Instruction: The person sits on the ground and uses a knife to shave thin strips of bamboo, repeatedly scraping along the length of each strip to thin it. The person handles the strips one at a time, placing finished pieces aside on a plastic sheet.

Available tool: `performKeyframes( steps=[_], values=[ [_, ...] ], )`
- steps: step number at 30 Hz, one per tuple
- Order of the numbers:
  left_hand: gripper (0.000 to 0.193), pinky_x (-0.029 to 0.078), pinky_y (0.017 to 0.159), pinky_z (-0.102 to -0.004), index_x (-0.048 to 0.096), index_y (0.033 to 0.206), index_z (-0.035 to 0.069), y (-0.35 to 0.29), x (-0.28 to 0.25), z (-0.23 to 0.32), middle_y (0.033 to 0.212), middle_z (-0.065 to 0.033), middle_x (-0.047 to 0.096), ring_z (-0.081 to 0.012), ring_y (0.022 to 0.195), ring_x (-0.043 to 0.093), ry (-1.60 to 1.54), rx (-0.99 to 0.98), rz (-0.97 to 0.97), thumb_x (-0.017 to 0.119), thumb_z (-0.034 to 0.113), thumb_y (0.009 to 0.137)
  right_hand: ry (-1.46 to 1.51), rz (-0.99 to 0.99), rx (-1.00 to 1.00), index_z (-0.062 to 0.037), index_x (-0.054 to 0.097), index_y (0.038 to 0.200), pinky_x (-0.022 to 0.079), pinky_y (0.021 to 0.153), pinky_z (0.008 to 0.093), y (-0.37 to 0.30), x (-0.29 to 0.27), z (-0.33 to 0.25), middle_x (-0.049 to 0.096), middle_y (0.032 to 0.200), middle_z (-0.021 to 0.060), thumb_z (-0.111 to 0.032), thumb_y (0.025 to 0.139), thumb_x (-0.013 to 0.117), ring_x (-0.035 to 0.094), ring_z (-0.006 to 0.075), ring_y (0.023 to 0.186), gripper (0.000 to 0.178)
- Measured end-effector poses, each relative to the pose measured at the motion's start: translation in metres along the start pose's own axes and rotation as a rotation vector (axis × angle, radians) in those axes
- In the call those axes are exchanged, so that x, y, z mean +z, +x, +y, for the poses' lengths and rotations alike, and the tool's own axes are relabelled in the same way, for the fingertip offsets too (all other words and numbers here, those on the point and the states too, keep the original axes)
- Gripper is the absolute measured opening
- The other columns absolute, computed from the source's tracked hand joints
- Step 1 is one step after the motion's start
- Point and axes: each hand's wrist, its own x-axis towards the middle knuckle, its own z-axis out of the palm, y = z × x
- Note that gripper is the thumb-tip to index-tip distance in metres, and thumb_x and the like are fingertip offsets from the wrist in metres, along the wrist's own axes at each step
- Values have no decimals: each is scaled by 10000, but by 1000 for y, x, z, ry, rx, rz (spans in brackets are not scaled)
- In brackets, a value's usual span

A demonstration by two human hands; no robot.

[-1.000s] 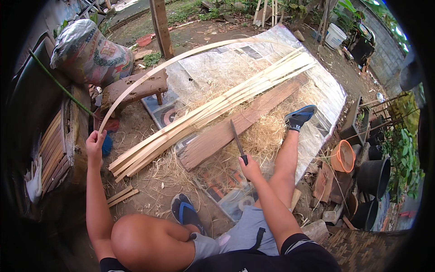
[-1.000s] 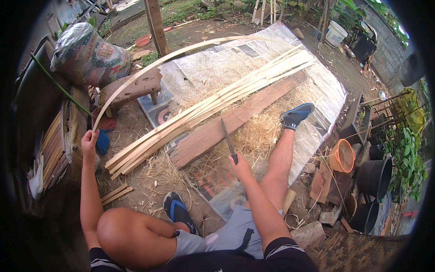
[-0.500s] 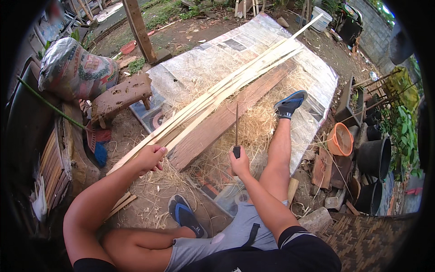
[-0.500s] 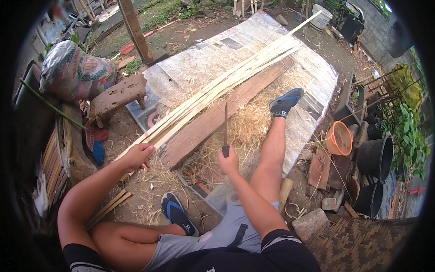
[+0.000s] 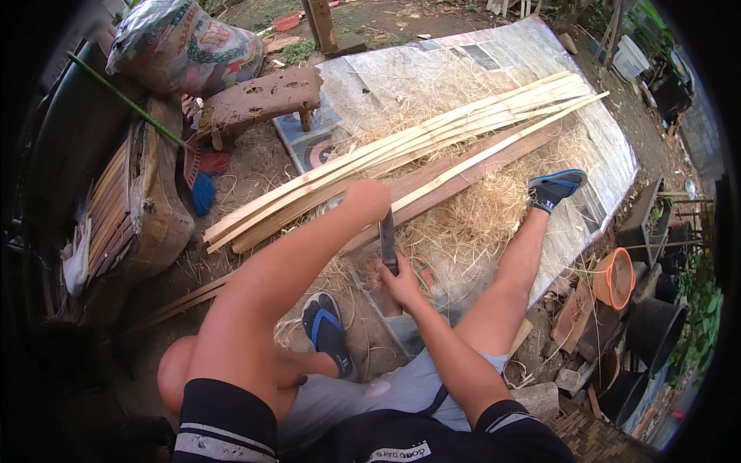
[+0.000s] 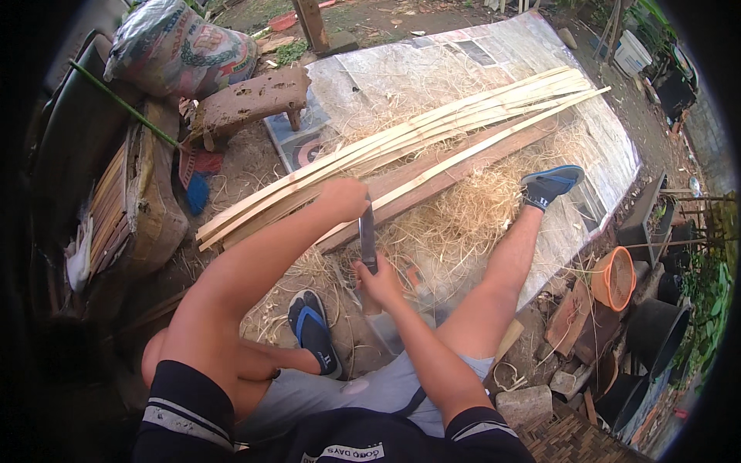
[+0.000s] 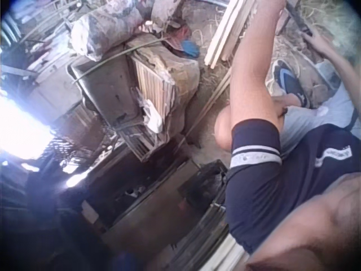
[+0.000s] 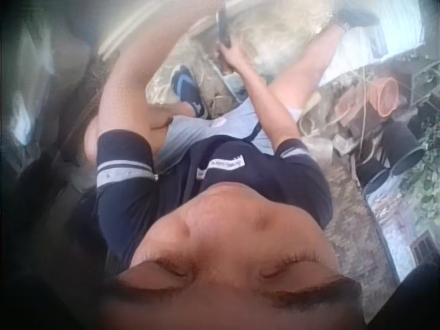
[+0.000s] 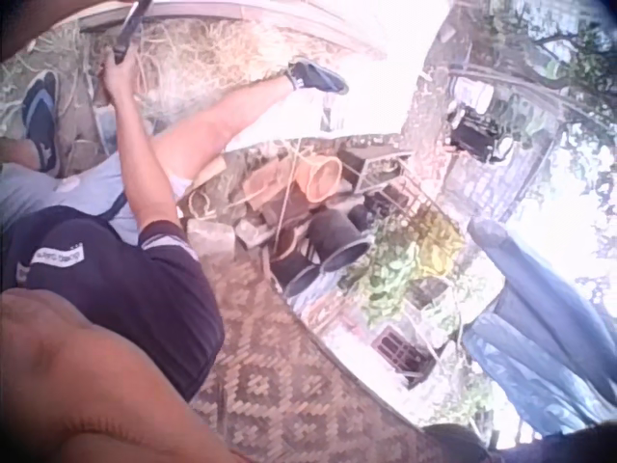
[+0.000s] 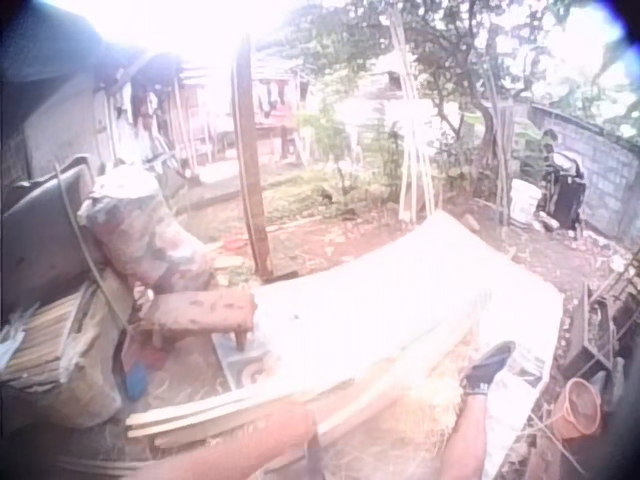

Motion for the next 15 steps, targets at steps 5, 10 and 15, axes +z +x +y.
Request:
performKeyframes(
  steps=[5,10,15],
  values=[
    [348,570,818,-453,677,1114,110,63,65,66,1105,-95,698,-286,1057,688,-276,-123,499,696,399,921,-354,-200,-270,10,508,1387,554,833,393,-17,10,8,720,1012,126,-298,902,762,698,249,919,628],
    [191,558,797,-463,647,1057,125,93,93,94,1075,-77,663,-273,1012,677,-182,-47,552,637,273,936,-905,-304,-410,15,560,1374,484,1035,440,-32,-20,-10,623,1368,201,-245,857,782,616,312,1230,619],
    [169,574,777,-445,641,1037,120,94,91,95,1062,-79,651,-270,1005,681,-155,21,598,655,199,888,-304,-124,-19,4,611,1307,474,1014,477,-12,-15,-8,673,1254,180,-219,813,837,663,307,1099,588]
  ],
)
